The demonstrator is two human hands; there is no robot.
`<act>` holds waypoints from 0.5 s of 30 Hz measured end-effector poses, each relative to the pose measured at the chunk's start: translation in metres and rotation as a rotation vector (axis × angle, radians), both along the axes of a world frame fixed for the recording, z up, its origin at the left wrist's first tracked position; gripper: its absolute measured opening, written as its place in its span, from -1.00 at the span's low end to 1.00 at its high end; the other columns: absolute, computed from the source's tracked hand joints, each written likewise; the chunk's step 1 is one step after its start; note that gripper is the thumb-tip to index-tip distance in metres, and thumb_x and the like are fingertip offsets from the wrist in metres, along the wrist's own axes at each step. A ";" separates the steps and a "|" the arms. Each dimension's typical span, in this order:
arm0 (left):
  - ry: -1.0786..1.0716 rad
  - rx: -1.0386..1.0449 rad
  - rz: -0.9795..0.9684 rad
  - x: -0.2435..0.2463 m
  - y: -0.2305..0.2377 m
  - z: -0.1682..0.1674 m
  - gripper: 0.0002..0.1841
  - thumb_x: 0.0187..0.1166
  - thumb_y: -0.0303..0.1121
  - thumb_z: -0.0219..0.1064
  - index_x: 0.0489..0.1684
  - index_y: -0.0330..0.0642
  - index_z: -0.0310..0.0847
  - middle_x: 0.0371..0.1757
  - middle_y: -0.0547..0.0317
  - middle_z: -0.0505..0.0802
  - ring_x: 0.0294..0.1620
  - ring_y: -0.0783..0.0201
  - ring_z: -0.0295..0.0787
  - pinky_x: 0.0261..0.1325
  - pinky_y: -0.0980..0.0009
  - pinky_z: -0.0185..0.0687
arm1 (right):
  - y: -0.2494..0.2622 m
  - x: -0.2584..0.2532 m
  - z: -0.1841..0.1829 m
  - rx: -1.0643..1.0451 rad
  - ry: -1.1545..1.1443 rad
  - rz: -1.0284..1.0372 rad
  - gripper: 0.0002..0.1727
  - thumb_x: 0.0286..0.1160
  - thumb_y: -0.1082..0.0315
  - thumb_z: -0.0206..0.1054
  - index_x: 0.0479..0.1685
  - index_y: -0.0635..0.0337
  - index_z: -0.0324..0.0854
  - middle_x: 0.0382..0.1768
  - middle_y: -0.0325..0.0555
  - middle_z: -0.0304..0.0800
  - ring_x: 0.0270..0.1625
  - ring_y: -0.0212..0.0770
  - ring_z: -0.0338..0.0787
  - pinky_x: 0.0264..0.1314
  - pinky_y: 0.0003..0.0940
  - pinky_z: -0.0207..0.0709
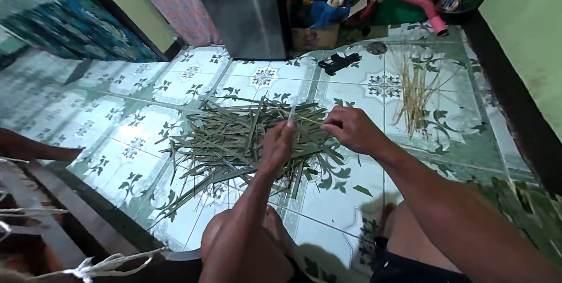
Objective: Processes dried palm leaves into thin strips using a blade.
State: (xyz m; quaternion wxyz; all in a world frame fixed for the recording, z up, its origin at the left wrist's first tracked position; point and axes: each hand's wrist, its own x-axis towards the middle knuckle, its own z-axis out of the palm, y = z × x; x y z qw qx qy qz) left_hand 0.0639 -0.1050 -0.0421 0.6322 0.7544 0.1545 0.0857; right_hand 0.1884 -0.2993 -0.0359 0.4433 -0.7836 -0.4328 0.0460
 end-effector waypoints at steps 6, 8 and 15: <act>-0.002 -0.052 0.066 0.005 0.009 0.003 -0.61 0.87 -0.18 0.01 0.28 -0.24 0.66 -0.69 0.33 0.53 -0.79 0.49 0.37 -0.71 0.56 0.38 | -0.003 0.001 0.000 -0.023 -0.023 -0.001 -0.83 0.53 0.36 0.38 -0.33 0.27 0.79 -0.35 -0.09 0.67 -0.31 -0.25 0.65 -0.17 -0.29 0.58; 0.005 -0.054 0.048 0.007 0.006 0.003 -0.63 0.88 -0.19 0.00 0.21 -0.25 0.65 -0.70 0.34 0.52 -0.80 0.50 0.37 -0.72 0.56 0.37 | -0.002 0.002 -0.001 -0.030 -0.024 -0.004 -0.83 0.54 0.36 0.37 -0.32 0.28 0.79 -0.33 -0.06 0.69 -0.29 -0.23 0.67 -0.14 -0.27 0.60; -0.087 -0.295 0.373 0.008 0.041 0.012 -0.55 0.90 -0.07 -0.10 0.30 -0.20 0.58 -0.76 0.34 0.44 -0.86 0.48 0.33 -0.79 0.56 0.38 | -0.011 0.011 -0.002 -0.063 -0.032 -0.024 -0.82 0.57 0.34 0.35 -0.28 0.26 0.79 -0.28 -0.04 0.72 -0.22 -0.18 0.71 -0.06 -0.19 0.63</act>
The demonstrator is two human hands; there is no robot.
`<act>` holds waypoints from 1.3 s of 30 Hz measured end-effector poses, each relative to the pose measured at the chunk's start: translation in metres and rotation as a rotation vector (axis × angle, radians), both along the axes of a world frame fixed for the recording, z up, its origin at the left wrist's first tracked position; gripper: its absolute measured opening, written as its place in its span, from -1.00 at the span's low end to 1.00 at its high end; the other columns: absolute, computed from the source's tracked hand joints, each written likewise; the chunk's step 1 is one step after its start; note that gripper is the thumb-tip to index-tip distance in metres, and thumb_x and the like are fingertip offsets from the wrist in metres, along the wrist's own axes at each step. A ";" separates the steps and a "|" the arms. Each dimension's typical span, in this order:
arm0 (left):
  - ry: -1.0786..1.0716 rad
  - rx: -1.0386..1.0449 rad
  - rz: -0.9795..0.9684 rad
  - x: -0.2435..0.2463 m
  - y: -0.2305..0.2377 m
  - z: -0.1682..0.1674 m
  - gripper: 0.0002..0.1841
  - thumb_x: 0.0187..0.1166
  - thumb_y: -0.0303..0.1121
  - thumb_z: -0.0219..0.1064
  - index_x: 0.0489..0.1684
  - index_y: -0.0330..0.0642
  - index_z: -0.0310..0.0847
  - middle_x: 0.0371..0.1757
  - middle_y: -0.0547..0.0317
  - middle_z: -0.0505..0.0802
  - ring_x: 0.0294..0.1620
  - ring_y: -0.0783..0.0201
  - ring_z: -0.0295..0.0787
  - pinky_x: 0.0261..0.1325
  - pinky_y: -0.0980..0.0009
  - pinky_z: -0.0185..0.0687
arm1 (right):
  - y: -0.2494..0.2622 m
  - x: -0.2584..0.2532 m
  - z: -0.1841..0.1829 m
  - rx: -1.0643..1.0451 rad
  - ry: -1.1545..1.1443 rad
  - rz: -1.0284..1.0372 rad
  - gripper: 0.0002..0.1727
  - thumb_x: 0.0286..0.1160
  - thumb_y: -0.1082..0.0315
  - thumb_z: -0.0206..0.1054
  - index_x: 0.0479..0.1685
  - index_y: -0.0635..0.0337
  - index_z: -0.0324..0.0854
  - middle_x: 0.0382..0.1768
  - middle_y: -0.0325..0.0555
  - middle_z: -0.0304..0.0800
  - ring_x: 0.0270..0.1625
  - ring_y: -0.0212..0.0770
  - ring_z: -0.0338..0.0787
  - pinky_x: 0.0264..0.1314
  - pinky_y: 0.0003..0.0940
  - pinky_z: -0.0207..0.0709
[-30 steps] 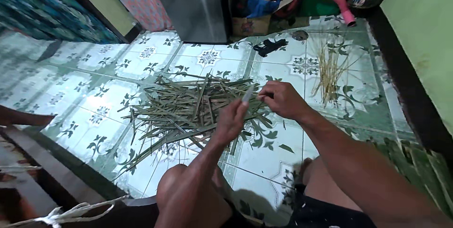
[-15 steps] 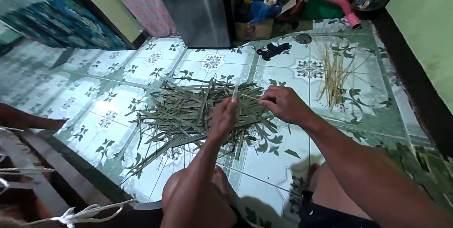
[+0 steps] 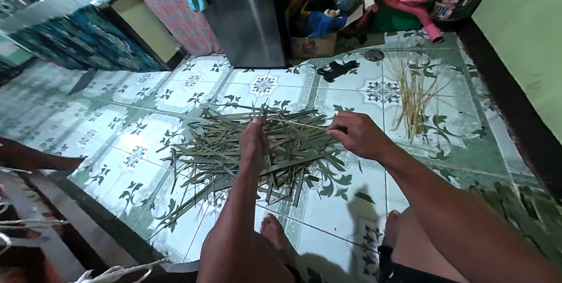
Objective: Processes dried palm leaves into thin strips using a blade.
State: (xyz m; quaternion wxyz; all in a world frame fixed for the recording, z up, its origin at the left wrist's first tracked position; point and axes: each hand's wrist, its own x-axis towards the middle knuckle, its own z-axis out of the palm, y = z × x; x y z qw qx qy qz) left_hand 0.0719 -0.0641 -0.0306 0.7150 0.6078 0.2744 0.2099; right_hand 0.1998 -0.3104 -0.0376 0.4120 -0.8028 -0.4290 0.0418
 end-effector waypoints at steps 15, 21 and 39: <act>-0.027 0.128 -0.080 -0.012 -0.020 -0.001 -0.56 0.90 -0.17 -0.14 0.37 -0.26 0.53 -0.72 0.32 0.51 -0.83 0.45 0.40 -0.75 0.52 0.45 | 0.004 -0.001 -0.008 -0.130 -0.092 -0.001 -0.79 0.60 0.34 0.31 -0.20 0.31 0.77 -0.17 0.10 0.75 -0.10 0.07 0.78 0.02 0.09 0.66; 0.417 0.779 -0.365 -0.019 -0.027 0.003 -0.48 0.80 -0.07 0.13 0.60 -0.20 0.37 -0.44 0.16 0.71 -0.51 0.28 0.61 -0.32 0.23 0.62 | 0.005 0.009 -0.003 -0.536 0.009 0.043 -0.76 0.67 0.29 0.26 0.05 0.21 0.76 0.08 0.15 0.74 0.23 0.21 0.72 0.24 0.28 0.55; 0.835 0.907 -1.077 -0.005 -0.037 -0.060 -0.51 0.83 0.01 0.04 0.15 -0.22 0.72 -0.09 -0.12 0.85 -0.05 -0.04 0.83 0.17 -0.14 0.67 | 0.019 -0.019 -0.012 -0.504 -0.141 0.320 -0.74 0.56 0.38 0.33 0.12 0.28 0.74 0.21 0.20 0.69 0.33 0.21 0.66 0.49 0.19 0.42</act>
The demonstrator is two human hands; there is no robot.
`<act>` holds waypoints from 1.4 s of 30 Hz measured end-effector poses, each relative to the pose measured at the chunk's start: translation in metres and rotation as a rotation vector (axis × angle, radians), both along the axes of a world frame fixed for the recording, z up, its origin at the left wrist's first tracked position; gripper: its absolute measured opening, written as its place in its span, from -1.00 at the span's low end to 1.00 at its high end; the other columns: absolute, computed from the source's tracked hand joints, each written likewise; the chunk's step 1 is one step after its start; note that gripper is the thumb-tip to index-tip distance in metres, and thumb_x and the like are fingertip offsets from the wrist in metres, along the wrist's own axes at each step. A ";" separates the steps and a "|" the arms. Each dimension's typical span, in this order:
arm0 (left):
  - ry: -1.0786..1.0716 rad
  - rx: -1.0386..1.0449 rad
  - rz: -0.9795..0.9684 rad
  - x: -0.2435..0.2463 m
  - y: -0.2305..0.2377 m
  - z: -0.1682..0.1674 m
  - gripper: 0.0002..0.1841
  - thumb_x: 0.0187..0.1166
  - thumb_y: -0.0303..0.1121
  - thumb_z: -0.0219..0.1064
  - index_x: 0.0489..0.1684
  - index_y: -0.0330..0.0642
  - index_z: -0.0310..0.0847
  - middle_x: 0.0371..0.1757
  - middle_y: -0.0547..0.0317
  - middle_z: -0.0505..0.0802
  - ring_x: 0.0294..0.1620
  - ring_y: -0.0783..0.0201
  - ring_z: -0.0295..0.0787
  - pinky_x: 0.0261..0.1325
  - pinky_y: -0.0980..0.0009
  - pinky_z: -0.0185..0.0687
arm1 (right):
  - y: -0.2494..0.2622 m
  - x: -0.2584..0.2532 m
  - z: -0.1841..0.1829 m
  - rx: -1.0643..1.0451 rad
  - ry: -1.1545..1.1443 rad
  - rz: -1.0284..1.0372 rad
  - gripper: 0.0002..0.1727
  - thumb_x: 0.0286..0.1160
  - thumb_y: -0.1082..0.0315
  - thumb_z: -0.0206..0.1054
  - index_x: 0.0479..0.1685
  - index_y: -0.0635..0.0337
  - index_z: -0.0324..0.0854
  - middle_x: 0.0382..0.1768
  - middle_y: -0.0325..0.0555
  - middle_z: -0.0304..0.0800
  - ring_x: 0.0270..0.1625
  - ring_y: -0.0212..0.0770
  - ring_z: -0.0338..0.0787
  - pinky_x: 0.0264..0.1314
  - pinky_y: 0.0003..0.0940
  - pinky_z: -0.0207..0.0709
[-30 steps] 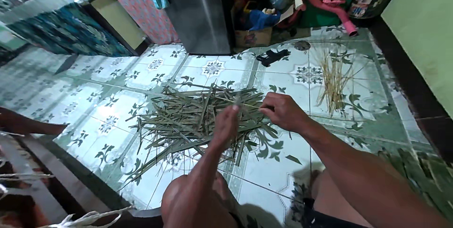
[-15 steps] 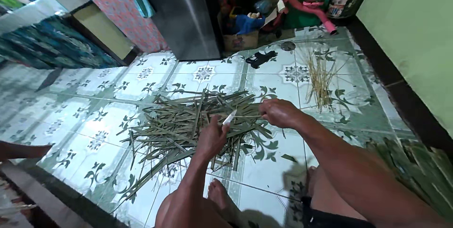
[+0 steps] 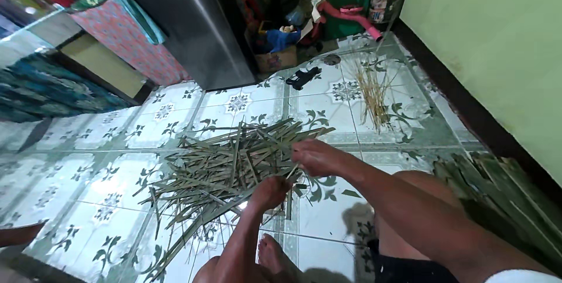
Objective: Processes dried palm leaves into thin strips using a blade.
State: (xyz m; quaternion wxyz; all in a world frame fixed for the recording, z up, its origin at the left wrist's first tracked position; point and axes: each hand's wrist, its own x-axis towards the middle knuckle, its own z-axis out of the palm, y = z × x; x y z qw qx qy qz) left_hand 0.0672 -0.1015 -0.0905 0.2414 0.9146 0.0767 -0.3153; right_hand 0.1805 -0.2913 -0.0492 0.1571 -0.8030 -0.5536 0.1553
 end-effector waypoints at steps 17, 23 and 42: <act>-0.765 -0.872 0.700 -0.001 -0.029 0.019 -0.70 0.83 -0.26 0.06 -0.09 -0.31 0.59 -0.51 0.20 0.71 -0.69 0.39 0.56 -0.61 0.47 0.57 | 0.011 0.003 -0.015 0.322 0.569 -0.135 -0.72 0.66 0.24 0.32 0.11 0.25 0.71 -0.07 -0.02 0.83 -0.08 -0.24 0.81 0.15 -0.20 0.67; -0.725 -1.086 0.664 -0.018 -0.019 0.046 -0.65 0.79 -0.28 0.04 0.34 -0.31 0.51 -0.56 0.30 0.66 -0.71 0.47 0.52 -0.65 0.55 0.52 | -0.002 0.006 -0.011 0.343 0.598 -0.037 -0.75 0.69 0.30 0.21 -0.16 0.26 0.75 -0.36 -0.19 0.72 -0.46 -0.47 0.61 -0.34 -0.49 0.57; -0.980 -1.215 0.752 -0.046 0.058 0.089 -0.53 0.75 -0.05 0.14 0.48 -0.12 0.52 -0.71 0.41 0.56 -0.80 0.52 0.43 -0.69 0.58 0.47 | -0.012 0.006 -0.006 0.524 0.240 0.052 -0.69 0.71 0.27 0.17 -0.14 0.22 0.81 -0.24 -0.10 0.85 -0.18 -0.33 0.78 0.03 -0.33 0.66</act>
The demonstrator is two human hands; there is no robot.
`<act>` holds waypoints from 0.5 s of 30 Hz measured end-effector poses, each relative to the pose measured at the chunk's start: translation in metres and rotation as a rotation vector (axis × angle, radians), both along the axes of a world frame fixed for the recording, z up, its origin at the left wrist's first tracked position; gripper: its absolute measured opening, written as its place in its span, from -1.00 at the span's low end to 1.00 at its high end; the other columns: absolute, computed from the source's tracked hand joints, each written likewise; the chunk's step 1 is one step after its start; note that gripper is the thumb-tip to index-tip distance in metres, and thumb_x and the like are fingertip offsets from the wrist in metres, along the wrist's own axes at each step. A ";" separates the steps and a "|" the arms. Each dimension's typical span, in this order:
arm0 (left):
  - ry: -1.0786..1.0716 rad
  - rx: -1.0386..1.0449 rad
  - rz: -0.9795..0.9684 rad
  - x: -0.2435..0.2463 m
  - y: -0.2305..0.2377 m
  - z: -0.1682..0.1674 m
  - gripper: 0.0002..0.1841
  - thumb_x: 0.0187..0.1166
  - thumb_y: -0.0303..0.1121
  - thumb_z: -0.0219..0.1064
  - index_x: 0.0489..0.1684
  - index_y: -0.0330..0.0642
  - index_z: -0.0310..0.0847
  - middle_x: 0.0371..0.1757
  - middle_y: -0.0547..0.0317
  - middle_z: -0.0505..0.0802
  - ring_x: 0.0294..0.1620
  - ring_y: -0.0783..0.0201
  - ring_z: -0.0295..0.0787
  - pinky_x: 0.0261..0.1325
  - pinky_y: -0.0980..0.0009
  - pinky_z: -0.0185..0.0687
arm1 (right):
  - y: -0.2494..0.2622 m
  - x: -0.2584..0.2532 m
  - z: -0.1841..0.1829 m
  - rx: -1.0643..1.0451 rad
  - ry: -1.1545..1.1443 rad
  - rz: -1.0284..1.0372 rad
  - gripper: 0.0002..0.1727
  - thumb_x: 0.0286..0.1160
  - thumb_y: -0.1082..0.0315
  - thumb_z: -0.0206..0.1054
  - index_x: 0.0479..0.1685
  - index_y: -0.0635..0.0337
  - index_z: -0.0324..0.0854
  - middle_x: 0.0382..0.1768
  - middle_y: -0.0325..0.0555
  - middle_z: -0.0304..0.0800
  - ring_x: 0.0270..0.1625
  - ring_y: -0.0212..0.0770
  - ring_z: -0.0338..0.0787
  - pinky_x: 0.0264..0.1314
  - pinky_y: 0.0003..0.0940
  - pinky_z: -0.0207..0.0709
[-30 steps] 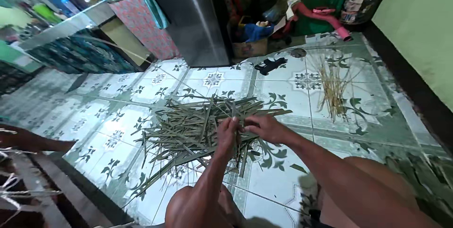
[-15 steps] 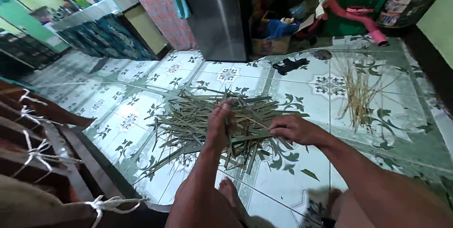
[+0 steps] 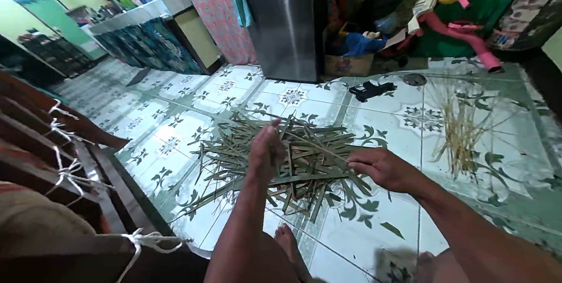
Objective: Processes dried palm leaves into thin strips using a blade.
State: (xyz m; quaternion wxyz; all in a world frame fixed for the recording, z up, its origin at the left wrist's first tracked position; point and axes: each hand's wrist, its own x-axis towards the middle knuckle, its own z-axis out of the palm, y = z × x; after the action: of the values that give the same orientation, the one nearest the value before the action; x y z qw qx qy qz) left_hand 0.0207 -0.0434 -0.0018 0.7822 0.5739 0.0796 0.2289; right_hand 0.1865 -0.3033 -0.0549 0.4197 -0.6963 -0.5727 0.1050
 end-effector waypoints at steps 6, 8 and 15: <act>0.202 0.160 -0.252 -0.001 -0.029 -0.006 -0.54 0.73 -0.25 0.10 0.53 -0.22 0.52 -0.66 0.41 0.59 -0.77 0.53 0.42 -0.68 0.60 0.41 | 0.001 -0.006 0.007 0.040 -0.077 -0.025 -0.71 0.66 0.28 0.18 -0.19 0.22 0.80 -0.28 -0.09 0.83 -0.21 -0.28 0.78 -0.04 -0.32 0.67; 0.092 0.081 -0.122 -0.006 -0.004 0.000 -0.53 0.63 -0.09 0.21 0.40 -0.14 0.63 -0.72 0.45 0.59 -0.78 0.56 0.44 -0.66 0.61 0.44 | -0.004 -0.005 0.009 0.042 -0.125 -0.038 -0.71 0.67 0.29 0.19 -0.11 0.22 0.83 -0.23 -0.06 0.86 -0.17 -0.21 0.82 0.00 -0.22 0.70; 0.205 0.175 -0.248 -0.012 -0.005 -0.009 -0.52 0.69 -0.17 0.15 0.52 -0.21 0.52 -0.66 0.41 0.61 -0.75 0.52 0.45 -0.65 0.58 0.45 | -0.002 -0.007 0.002 0.022 -0.127 -0.012 -0.73 0.66 0.33 0.21 -0.07 0.23 0.83 -0.17 -0.02 0.87 -0.10 -0.14 0.85 0.09 -0.16 0.70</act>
State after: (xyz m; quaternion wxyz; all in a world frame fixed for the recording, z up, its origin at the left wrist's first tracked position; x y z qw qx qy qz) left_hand 0.0089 -0.0486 -0.0106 0.7393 0.6655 0.0674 0.0768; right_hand 0.1795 -0.3050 -0.0526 0.3907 -0.7004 -0.5951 0.0516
